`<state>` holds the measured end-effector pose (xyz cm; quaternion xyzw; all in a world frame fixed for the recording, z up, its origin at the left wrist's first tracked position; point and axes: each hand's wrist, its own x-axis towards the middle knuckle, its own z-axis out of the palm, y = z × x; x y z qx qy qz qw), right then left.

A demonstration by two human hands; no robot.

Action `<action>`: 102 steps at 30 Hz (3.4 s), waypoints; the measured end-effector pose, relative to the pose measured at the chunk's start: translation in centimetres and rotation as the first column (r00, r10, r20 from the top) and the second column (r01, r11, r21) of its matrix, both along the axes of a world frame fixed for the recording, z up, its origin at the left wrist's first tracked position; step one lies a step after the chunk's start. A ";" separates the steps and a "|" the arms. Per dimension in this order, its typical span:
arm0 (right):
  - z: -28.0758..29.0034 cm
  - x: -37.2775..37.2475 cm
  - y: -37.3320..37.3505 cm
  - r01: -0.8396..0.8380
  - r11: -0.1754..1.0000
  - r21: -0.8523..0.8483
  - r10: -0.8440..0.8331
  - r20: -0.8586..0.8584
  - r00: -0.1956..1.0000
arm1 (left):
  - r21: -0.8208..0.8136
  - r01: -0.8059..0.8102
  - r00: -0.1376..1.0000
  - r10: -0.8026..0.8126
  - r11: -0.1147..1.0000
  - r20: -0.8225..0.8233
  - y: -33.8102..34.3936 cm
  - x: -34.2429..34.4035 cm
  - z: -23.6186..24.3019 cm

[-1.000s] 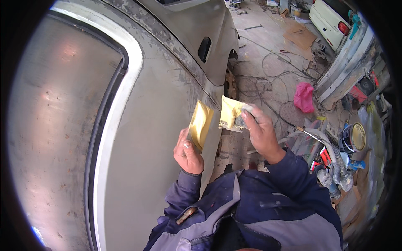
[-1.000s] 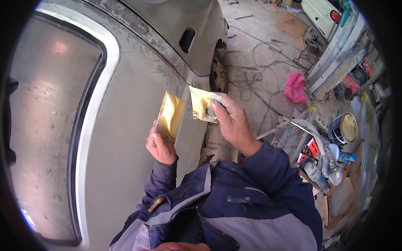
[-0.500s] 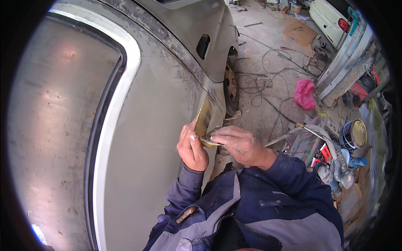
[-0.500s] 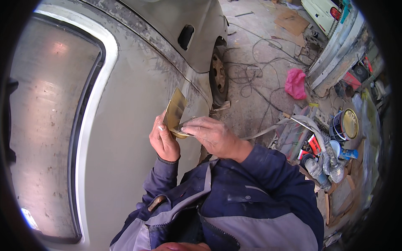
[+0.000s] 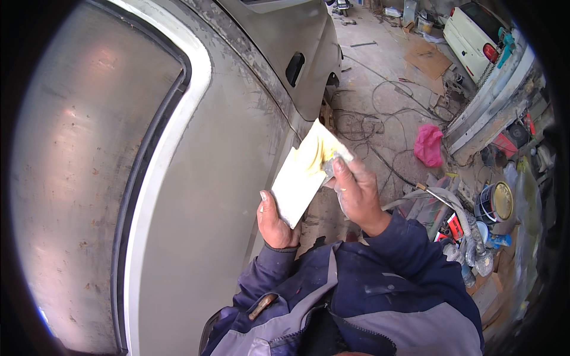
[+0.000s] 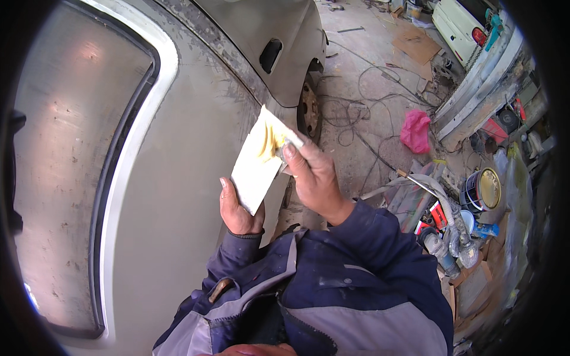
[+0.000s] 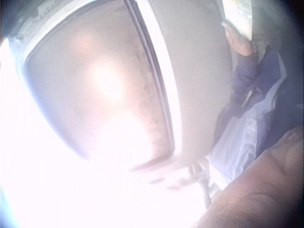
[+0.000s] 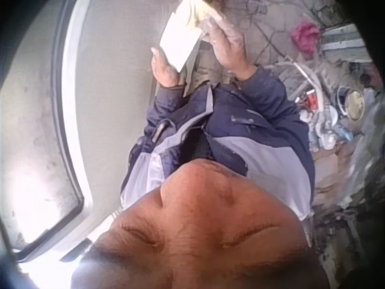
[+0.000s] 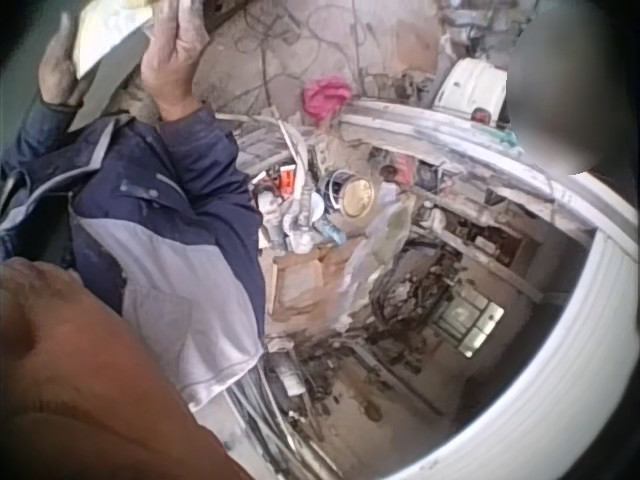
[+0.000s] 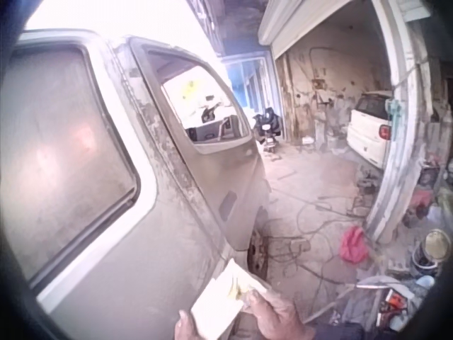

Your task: The person scoops yellow body filler from a can onto a metal spreader, then applies and smooths the filler onto a damaged area of a truck door using the spreader. The person works along the door panel, spreading the filler to cover the surface.

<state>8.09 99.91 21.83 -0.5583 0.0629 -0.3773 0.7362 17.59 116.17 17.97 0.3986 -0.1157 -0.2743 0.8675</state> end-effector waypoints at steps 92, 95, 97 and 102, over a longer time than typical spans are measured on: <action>-3.7 0.4 -3.4 0.220 0.837 -0.501 -0.280 -0.045 0.959 | 0.271 -0.273 0.731 0.016 0.923 0.682 -3.4 6.1 -0.9; -3.3 2.0 -4.8 0.092 0.887 -0.453 -0.142 -0.076 0.987 | 0.281 -0.382 0.507 -0.054 0.880 0.860 -4.8 5.8 -0.5; -3.6 2.9 -5.3 0.041 0.889 -0.456 -0.086 -0.078 0.993 | 0.276 -0.422 0.458 -0.060 0.864 0.887 -6.1 5.7 0.0; -5.7 2.7 -8.0 -0.023 0.776 -0.630 0.005 -0.030 1.000 | 0.300 -0.490 0.474 -0.039 0.819 0.880 -9.6 5.9 1.0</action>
